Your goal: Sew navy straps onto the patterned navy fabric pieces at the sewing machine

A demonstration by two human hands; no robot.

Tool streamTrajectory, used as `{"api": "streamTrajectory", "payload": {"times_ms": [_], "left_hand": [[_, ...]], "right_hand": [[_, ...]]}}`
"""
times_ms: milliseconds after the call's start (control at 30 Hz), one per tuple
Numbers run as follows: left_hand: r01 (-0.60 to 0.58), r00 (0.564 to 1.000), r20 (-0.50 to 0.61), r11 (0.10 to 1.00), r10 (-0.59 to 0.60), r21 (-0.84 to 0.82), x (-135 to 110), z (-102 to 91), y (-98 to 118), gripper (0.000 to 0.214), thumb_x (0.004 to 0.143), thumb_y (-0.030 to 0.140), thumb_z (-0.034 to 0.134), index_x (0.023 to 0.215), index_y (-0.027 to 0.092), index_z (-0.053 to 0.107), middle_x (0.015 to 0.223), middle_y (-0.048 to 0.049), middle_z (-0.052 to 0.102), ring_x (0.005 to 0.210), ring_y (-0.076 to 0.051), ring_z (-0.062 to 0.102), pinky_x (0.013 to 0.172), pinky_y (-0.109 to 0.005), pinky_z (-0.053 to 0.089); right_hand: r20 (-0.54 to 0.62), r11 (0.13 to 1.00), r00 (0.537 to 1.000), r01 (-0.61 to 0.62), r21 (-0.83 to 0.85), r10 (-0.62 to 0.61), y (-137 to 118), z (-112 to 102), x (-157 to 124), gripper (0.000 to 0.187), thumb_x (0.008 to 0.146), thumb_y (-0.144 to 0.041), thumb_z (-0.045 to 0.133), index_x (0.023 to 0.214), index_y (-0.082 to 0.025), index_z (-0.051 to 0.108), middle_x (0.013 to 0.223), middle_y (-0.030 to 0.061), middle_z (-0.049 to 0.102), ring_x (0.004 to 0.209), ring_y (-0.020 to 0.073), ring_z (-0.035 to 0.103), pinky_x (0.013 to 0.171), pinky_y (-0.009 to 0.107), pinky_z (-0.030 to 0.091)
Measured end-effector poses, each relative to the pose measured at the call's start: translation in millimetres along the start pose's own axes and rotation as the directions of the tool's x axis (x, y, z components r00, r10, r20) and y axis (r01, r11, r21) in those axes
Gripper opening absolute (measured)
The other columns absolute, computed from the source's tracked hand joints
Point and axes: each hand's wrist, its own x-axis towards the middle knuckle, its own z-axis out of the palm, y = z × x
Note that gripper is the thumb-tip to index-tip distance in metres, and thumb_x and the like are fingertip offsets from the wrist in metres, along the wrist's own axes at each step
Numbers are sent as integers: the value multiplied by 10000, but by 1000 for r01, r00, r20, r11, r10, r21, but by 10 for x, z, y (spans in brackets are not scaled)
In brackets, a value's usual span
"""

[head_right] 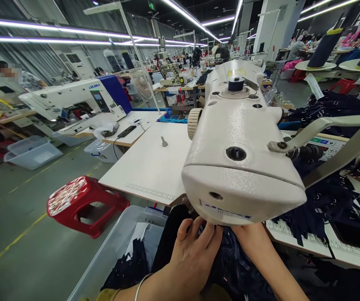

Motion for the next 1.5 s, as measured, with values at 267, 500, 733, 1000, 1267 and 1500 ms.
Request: {"api": "streamTrajectory", "payload": {"times_ms": [267,500,733,1000,1267,1500], "left_hand": [[8,1000,-4,999,-8,37,-21,-8,0,331,963,195,415,1224,152,615,1129,-51,578,1045,-225,510,986,-377,273],[24,1000,-9,1000,-24,14,-36,-10,-19,341,966,178,405,1246,147,597,1127,-42,577,1032,-217,511,985,-376,274],[-18,1000,-14,1000,18,8,-18,-8,-12,324,961,202,429,1230,152,602,1149,-42,585,1038,-228,519,985,-394,284],[-9,999,32,992,13,-126,-41,-98,1,617,943,591,370,1324,133,529,1274,-71,564,1120,-277,498,1029,-425,292],[-107,989,82,981,122,-162,-58,-147,-150,386,962,209,408,1322,128,523,1307,-44,562,1149,-190,480,1037,-296,303],[-110,986,119,991,119,-78,-85,-174,-106,415,973,305,410,1349,161,511,1328,-27,550,1175,-201,450,1001,-340,309]], "right_hand": [[47,990,997,73,-123,-67,107,23,16,350,798,-463,486,857,-223,733,991,120,750,1163,372,590,1006,485,440],[89,997,996,26,-69,-20,127,28,4,352,782,-457,496,865,-205,726,1045,134,737,1187,379,573,1034,481,417],[93,999,995,-47,2,46,-25,-4,-17,353,758,-409,503,909,-197,742,1040,101,750,1196,349,577,1043,438,415],[166,994,984,-81,76,67,9,-9,-53,356,854,-409,469,928,-178,730,933,98,760,1019,322,659,993,445,441],[55,982,991,-126,138,119,100,77,-234,258,833,-472,557,858,-225,630,614,-2,653,691,218,663,700,304,542],[45,990,992,-118,74,115,71,51,-211,214,846,-425,530,770,-247,619,528,-23,594,615,212,629,683,314,528]]}}
